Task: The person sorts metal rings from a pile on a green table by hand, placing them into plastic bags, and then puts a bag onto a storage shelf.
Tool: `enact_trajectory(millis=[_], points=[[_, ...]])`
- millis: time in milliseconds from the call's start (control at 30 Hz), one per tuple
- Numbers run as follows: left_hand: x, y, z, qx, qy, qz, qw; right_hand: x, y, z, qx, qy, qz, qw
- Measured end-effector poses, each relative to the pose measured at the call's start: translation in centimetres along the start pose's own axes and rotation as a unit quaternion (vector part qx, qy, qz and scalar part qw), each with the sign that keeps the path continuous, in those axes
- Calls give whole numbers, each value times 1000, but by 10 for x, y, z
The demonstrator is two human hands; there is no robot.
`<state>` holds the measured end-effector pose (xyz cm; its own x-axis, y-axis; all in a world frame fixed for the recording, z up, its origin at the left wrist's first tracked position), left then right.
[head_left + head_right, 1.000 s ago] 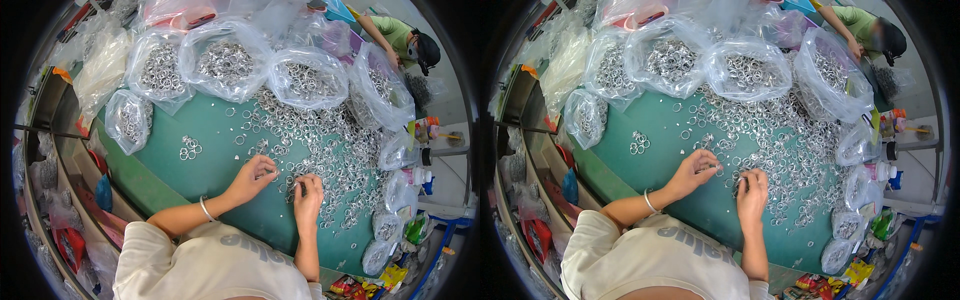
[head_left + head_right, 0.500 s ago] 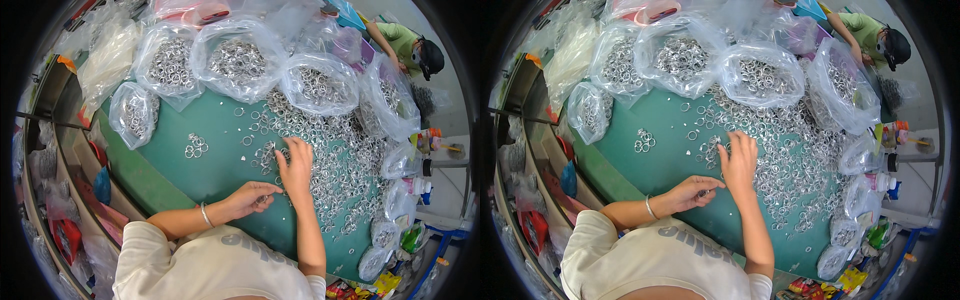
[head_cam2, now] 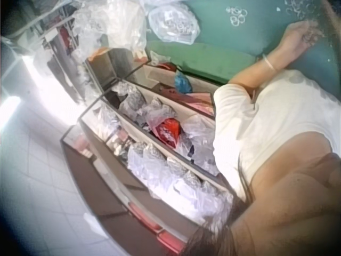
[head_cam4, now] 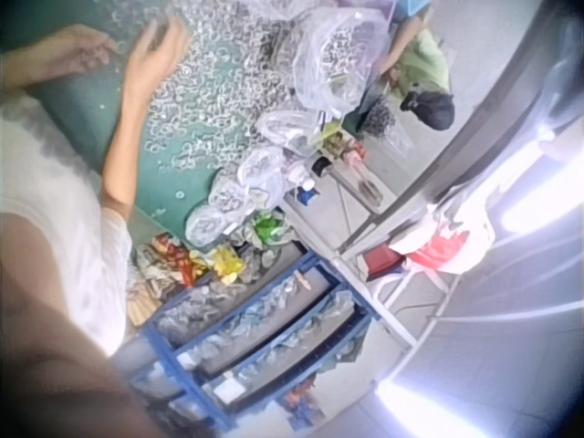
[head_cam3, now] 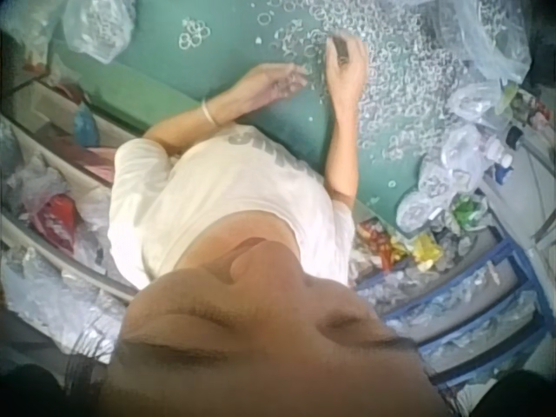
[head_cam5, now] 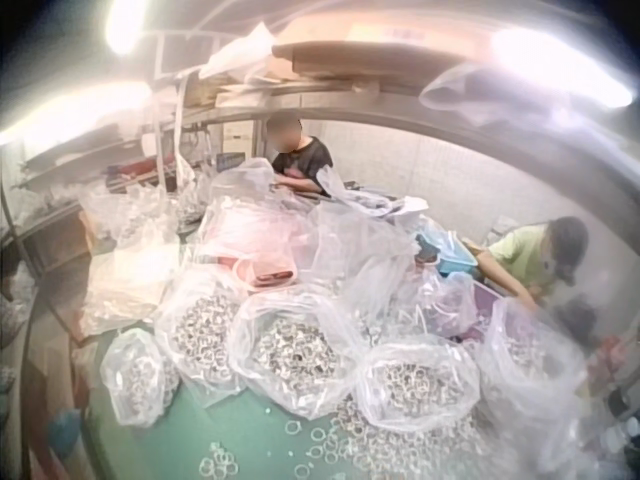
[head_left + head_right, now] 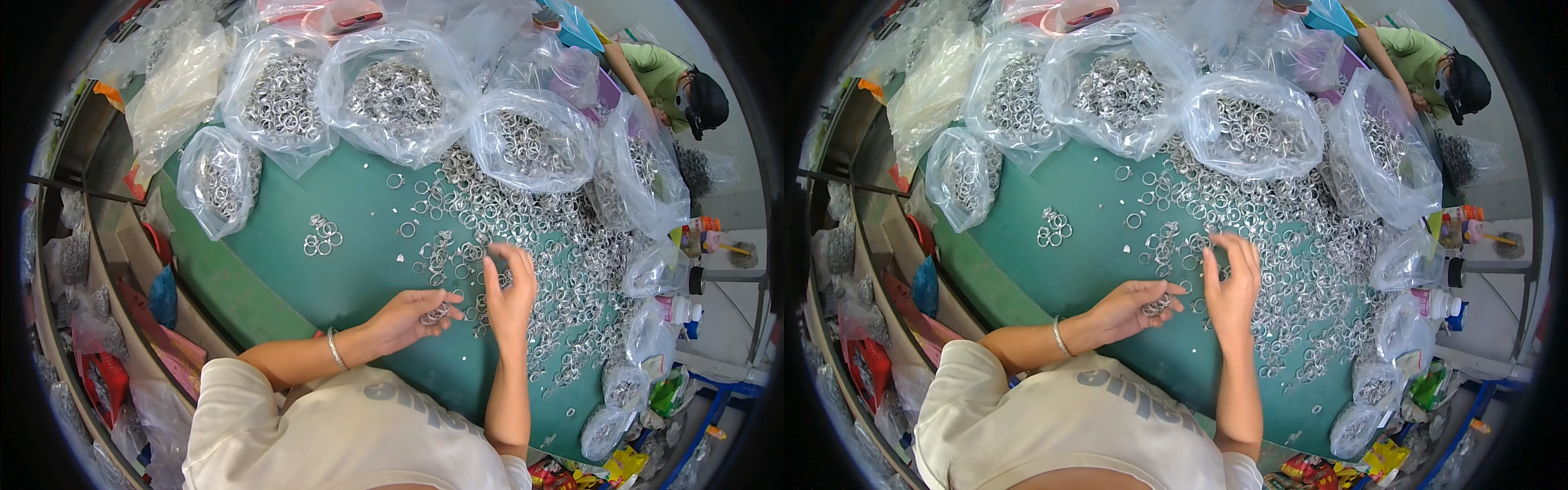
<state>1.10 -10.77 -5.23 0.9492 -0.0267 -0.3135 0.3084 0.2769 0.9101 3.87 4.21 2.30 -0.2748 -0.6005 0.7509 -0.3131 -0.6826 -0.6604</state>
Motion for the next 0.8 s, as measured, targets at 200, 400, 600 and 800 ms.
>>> enact_trajectory(millis=[200,400,600,800], points=[[-8,-1,3,7,28,48,998,-13,29,-2,128,-76,218,965],[-10,6,4,37,32,-14,999,20,9,31,85,-95,93,987],[-4,2,6,25,33,-75,996,18,18,42,96,-71,-32,992],[-79,-5,21,-204,146,-653,714,-22,25,53,81,85,-560,820]])
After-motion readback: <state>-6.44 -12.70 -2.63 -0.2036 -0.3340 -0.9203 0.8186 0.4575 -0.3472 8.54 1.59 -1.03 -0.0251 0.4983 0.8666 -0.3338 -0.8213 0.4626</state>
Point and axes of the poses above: each hand's wrist, its own z-axis away from the middle knuckle, its own y-axis out of the palm, x = y × z, the point moved 5 cm from there along -z, towards the middle knuckle, and after that the axes turned 14 degrees about x, right-handed, at the moved point
